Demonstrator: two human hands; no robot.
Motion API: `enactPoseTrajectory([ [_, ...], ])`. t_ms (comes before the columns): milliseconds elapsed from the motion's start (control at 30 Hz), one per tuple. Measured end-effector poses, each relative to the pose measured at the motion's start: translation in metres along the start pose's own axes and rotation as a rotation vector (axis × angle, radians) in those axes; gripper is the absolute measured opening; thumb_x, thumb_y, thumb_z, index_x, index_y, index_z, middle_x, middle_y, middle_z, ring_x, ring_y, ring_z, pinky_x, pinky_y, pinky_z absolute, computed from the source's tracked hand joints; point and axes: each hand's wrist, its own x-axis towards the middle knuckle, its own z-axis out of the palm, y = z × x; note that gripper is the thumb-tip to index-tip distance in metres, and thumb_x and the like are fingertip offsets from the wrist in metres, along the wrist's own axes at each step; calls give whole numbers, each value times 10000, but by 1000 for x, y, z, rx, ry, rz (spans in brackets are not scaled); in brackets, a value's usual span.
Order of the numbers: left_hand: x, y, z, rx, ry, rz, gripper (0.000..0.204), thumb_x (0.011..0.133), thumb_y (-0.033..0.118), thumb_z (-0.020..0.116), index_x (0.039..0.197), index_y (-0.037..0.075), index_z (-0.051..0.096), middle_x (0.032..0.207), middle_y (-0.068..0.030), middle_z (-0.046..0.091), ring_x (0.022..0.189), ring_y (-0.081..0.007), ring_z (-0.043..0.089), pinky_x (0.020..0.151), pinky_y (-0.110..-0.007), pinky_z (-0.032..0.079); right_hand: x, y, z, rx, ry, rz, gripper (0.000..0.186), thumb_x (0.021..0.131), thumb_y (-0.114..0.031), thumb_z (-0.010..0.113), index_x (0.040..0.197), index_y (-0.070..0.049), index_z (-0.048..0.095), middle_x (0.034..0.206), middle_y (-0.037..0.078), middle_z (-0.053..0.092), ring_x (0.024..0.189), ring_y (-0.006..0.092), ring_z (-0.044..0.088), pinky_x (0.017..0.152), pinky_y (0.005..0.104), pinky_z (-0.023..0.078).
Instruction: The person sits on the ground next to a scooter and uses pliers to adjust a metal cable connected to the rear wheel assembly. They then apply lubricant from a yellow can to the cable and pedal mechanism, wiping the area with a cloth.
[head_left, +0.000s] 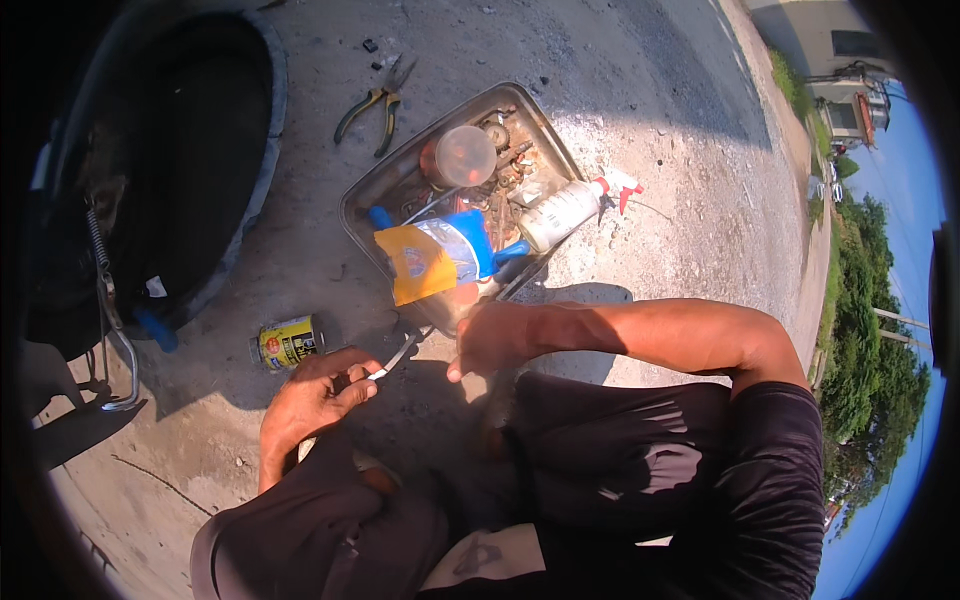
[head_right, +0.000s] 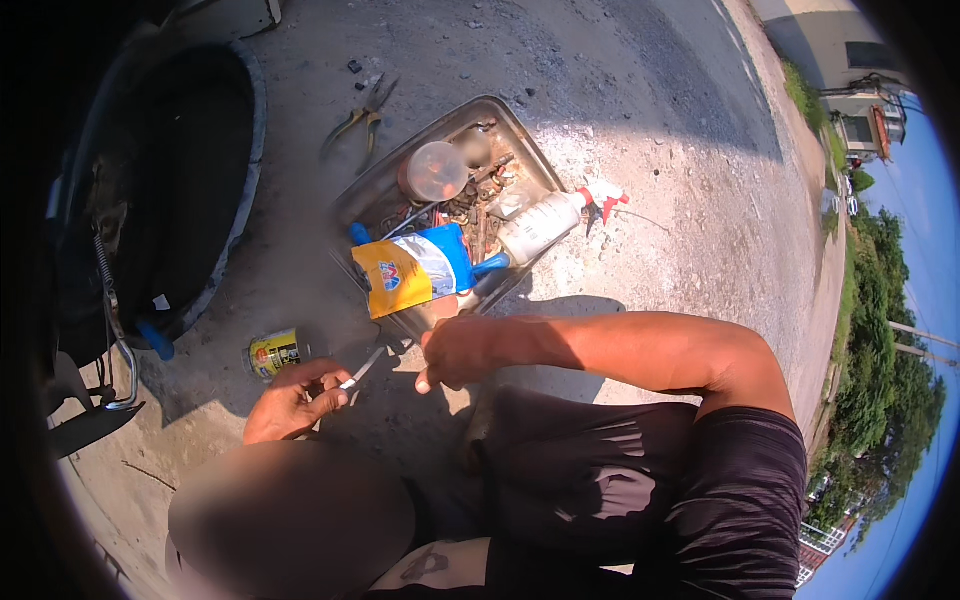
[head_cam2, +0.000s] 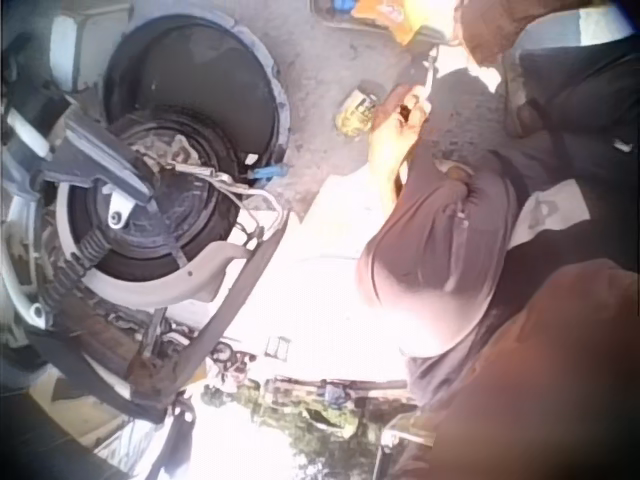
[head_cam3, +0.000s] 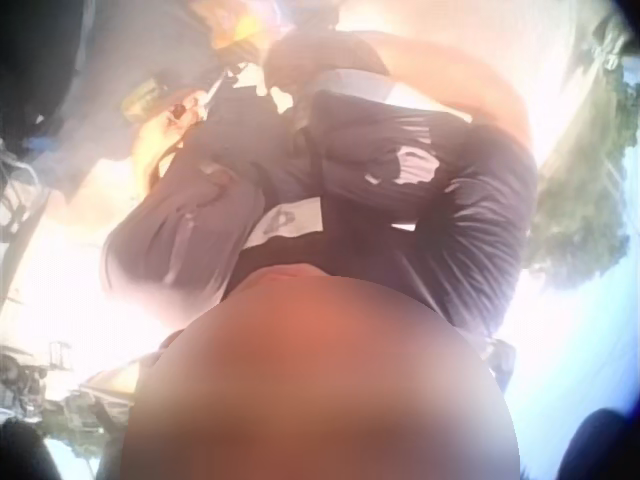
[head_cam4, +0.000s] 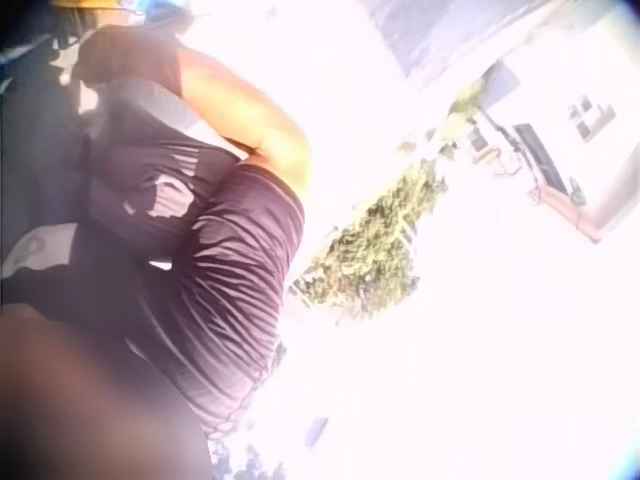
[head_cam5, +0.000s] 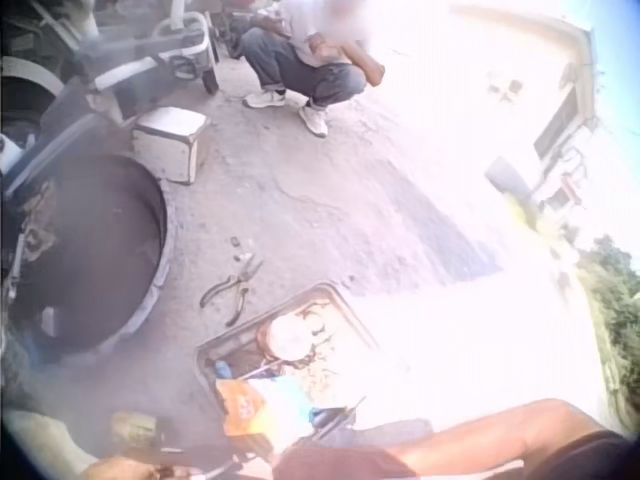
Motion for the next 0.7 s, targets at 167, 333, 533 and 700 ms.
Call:
enactPoseTrajectory([
  [167, 6, 18, 1, 43, 23, -52, 240, 914, 94, 776, 1143, 46, 721, 758, -39, 669, 668, -140, 608, 655, -311, 497, 3, 43, -3, 52, 176, -119, 204, 880, -121, 668, 1064, -59, 731, 1050, 162, 721, 1053, 345, 701, 897, 445, 544],
  [333, 6, 7, 6, 2, 92, -47, 228, 914, 75, 768, 1135, 44, 721, 761, -41, 660, 670, -132, 614, 653, -303, 505, 0, 88, -25, -367, 598, -110, 214, 793, -80, 715, 1004, -43, 715, 1019, 200, 712, 989, 403, 708, 849, 487, 565],
  [533, 9, 14, 8, 57, 147, -57, 220, 917, 83, 771, 1127, 43, 718, 758, -50, 655, 666, -148, 616, 644, -312, 504, 5, 119, -33, -554, 515, 2, 204, 869, -140, 683, 992, 22, 690, 948, 247, 687, 928, 418, 711, 815, 492, 567],
  [700, 12, 12, 4, -71, 170, -26, 255, 935, 72, 771, 1165, -7, 692, 802, -41, 674, 742, -123, 649, 704, -294, 511, 8, 118, -29, -672, 557, -61, 210, 872, -89, 649, 1002, 75, 659, 951, 257, 683, 909, 415, 715, 819, 483, 572],
])
